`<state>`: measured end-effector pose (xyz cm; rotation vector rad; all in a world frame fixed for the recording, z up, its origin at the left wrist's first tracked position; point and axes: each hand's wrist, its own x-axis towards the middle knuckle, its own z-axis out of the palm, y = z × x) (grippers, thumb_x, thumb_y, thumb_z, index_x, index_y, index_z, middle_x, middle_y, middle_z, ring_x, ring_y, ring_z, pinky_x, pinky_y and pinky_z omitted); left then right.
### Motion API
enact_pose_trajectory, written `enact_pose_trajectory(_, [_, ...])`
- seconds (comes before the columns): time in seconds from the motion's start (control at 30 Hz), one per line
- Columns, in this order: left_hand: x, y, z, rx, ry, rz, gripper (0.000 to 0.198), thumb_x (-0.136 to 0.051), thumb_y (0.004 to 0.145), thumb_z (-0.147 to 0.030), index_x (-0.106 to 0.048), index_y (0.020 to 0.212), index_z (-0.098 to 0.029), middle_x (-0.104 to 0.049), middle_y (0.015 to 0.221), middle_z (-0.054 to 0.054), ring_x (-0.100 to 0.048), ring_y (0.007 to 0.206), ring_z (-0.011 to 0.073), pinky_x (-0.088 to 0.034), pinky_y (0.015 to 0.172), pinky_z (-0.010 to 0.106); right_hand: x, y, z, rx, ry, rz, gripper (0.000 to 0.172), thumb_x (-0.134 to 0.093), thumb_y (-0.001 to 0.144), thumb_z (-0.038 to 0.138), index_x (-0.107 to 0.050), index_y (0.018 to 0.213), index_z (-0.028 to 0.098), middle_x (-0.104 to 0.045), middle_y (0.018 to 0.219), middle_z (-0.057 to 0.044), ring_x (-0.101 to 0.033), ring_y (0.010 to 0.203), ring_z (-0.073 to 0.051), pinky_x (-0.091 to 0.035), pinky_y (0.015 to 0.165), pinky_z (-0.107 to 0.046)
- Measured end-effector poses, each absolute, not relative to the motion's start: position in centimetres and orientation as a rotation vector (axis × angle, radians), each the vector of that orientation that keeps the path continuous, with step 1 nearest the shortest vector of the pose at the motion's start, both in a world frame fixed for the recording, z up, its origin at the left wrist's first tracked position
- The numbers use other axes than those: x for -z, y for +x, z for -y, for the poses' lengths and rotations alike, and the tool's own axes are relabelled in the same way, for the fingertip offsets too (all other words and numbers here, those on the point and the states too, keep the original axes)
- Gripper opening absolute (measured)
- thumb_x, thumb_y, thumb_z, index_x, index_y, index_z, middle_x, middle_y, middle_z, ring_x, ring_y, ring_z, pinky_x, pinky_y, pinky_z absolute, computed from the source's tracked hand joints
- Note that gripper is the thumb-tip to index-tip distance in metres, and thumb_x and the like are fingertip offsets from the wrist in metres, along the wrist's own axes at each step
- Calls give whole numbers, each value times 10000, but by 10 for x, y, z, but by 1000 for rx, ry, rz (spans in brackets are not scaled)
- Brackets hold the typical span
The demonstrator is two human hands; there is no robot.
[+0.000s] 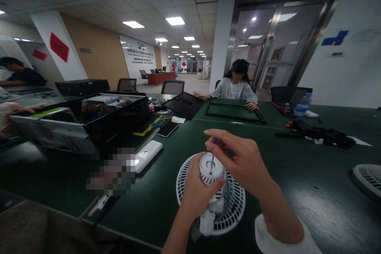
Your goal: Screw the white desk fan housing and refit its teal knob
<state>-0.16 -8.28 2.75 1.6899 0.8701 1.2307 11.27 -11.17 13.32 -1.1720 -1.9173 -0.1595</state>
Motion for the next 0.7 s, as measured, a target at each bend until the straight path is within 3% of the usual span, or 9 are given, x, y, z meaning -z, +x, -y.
enact_pose_trajectory(0.17, [-26,-1,83,-1226,1688,-872,585,-700,671,-213,-434,1191,-206,-526,1183,71,-503,1095,254,-373,947,390,-138,117,118,31,-1038,1981,362,-443,849,110,-545,1187,192,-686,980,-41,-641,876,-132,-510,760,-264])
enact_pose_trajectory(0.43, [-26,-2,83,-1239,1714,-862,551,-689,688,-203,-438,1178,-219,-545,1147,52,-518,1069,241,-389,920,373,-134,111,113,356,-1109,1924,154,-550,843,254,-634,921,151,-647,748,-42,-613,693,-145,-492,618,-250])
enact_pose_trajectory(0.6, [-27,-2,84,-1229,1713,-874,569,-694,681,-214,-430,1185,-208,-537,1162,63,-512,1080,245,-378,941,385,-138,114,119,140,-1039,1977,285,-483,844,125,-585,1108,161,-690,970,-49,-639,848,-128,-498,752,-242])
enact_pose_trajectory(0.7, [-27,-2,83,-1223,1708,-868,554,-684,691,-223,-436,1186,-208,-545,1153,62,-516,1077,246,-384,936,382,-138,114,119,175,-1054,1972,241,-529,837,171,-608,1064,176,-692,892,-34,-637,778,-129,-501,701,-239])
